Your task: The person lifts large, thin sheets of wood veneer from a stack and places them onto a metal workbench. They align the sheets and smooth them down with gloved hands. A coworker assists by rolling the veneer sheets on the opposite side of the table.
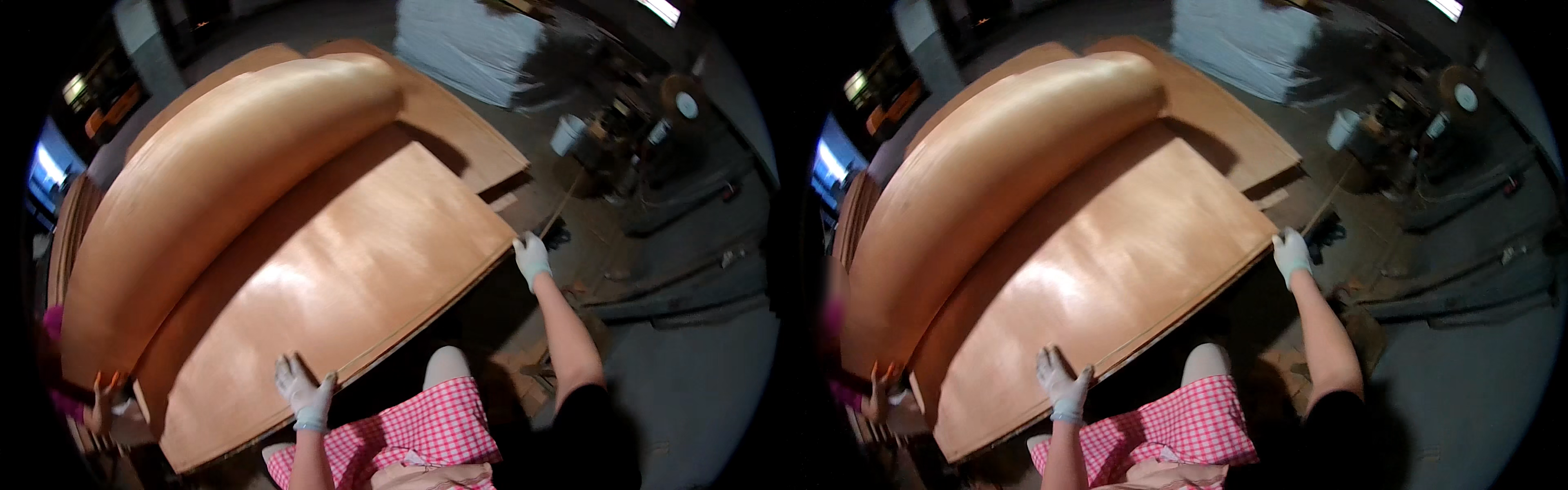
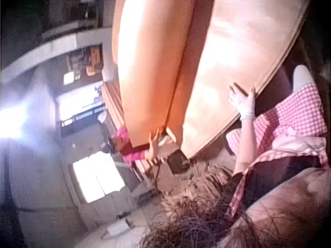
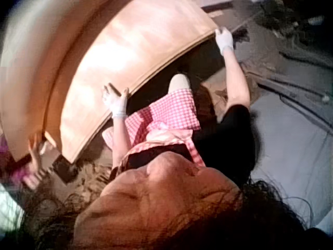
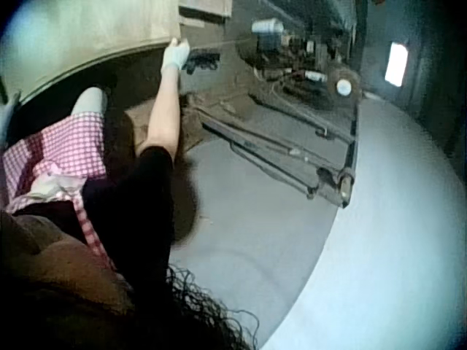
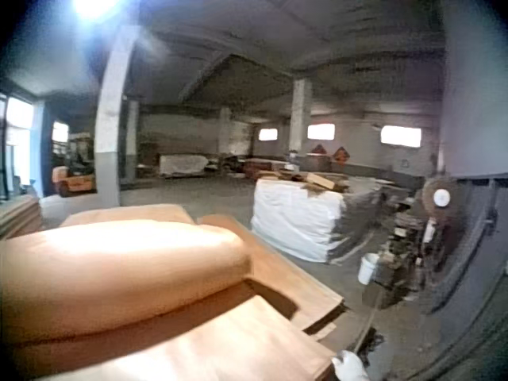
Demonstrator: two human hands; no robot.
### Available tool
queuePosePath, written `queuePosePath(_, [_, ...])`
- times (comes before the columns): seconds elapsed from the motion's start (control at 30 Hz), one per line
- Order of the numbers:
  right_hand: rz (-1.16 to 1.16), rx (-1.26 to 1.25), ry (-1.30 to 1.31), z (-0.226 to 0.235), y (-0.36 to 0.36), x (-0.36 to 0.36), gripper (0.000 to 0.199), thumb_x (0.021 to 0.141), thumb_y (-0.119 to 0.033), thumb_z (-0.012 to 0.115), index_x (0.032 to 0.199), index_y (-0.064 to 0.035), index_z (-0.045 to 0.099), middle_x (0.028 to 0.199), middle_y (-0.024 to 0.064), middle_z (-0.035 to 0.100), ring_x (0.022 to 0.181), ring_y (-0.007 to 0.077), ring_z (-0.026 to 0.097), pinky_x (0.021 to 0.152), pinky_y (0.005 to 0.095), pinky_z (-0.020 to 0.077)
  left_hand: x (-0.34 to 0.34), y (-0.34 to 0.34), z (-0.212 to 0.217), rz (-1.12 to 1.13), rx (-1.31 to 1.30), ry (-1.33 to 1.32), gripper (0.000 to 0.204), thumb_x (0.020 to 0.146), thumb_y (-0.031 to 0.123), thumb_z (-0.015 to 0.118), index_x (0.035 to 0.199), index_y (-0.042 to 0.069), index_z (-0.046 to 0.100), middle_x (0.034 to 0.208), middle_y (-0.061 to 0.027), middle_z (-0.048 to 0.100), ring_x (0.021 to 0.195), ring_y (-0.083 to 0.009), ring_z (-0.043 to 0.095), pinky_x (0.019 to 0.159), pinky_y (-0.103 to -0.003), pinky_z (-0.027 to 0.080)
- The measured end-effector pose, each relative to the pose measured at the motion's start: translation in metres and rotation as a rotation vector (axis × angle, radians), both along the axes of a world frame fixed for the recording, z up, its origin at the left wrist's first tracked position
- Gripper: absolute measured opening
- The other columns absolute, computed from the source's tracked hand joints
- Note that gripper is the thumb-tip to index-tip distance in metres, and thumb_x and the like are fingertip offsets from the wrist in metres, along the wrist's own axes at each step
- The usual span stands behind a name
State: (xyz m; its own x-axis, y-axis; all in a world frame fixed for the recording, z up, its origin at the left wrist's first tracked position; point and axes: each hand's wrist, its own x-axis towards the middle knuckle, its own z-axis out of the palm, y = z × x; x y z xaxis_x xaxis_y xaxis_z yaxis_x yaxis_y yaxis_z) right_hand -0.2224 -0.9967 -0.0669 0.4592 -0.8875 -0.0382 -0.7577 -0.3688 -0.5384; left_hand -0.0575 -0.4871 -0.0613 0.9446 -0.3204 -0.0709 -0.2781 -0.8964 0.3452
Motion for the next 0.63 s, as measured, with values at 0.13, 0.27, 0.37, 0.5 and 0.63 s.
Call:
queuePosePath(0.13, [0.359, 0.055, -0.247, 0.022, 0.137, 0.021, 0.027, 0.089, -0.019, 0.06, 0.102, 0.0048, 0.061, 0.102, 0.0241, 0.063, 0.098, 0.0395, 0.059, 0.087, 0.0432, 0.0457, -0.003, 0.017, -0.009, -0.032, -0.273, -0.196, 0.054, 0.073, 0.03, 0.075, 0.115, 0.003, 0.057, 0.121, -0.0216, 0.055, 0.119, -0.0389, 0.047, 0.102, -0.048, 0.035])
queuePosePath(0.27, [0.776, 0.283, -0.367, 0.049, 0.274, 0.028, 0.019, 0.088, -0.014, 0.06, 0.096, 0.0031, 0.06, 0.098, 0.0194, 0.064, 0.091, 0.0318, 0.062, 0.083, 0.0377, 0.0478, -0.05, 0.008, 0.038, -0.311, -0.599, -0.199, 0.032, 0.074, 0.022, 0.078, 0.097, 0.005, 0.063, 0.093, -0.0135, 0.064, 0.088, -0.0328, 0.061, 0.082, -0.042, 0.049])
queuePosePath(0.37, [0.931, 0.733, -0.464, 0.093, 0.364, 0.032, 0.016, 0.09, -0.012, 0.06, 0.097, 0.0023, 0.058, 0.118, 0.0197, 0.058, 0.103, 0.0239, 0.058, 0.089, 0.0343, 0.0459, -0.069, 0.029, 0.068, -0.315, -0.822, -0.122, 0.031, 0.071, 0.019, 0.078, 0.094, 0.004, 0.064, 0.092, -0.0141, 0.065, 0.087, -0.0318, 0.062, 0.079, -0.04, 0.051])
queuePosePath(0.5, [1.013, 0.904, -0.509, 0.116, 0.433, 0.032, 0.02, 0.091, -0.017, 0.062, 0.096, 0.0022, 0.057, 0.137, 0.0246, 0.045, 0.115, 0.0221, 0.051, 0.097, 0.0345, 0.0412, -0.085, 0.069, 0.068, -0.234, -1.104, -0.025, 0.024, 0.073, 0.009, 0.072, 0.095, 0.003, 0.064, 0.09, -0.0119, 0.063, 0.085, -0.0261, 0.062, 0.076, -0.034, 0.051])
queuePosePath(0.63, [1.016, 1.034, -0.424, 0.109, 0.467, 0.038, 0.022, 0.091, -0.02, 0.064, 0.099, -0.0001, 0.058, 0.14, 0.024, 0.042, 0.122, 0.0248, 0.048, 0.103, 0.0352, 0.0383, -0.103, 0.099, 0.058, -0.008, -1.241, 0.211, 0.022, 0.077, 0.011, 0.069, 0.098, 0.003, 0.065, 0.094, -0.011, 0.062, 0.085, -0.0252, 0.06, 0.077, -0.032, 0.05])
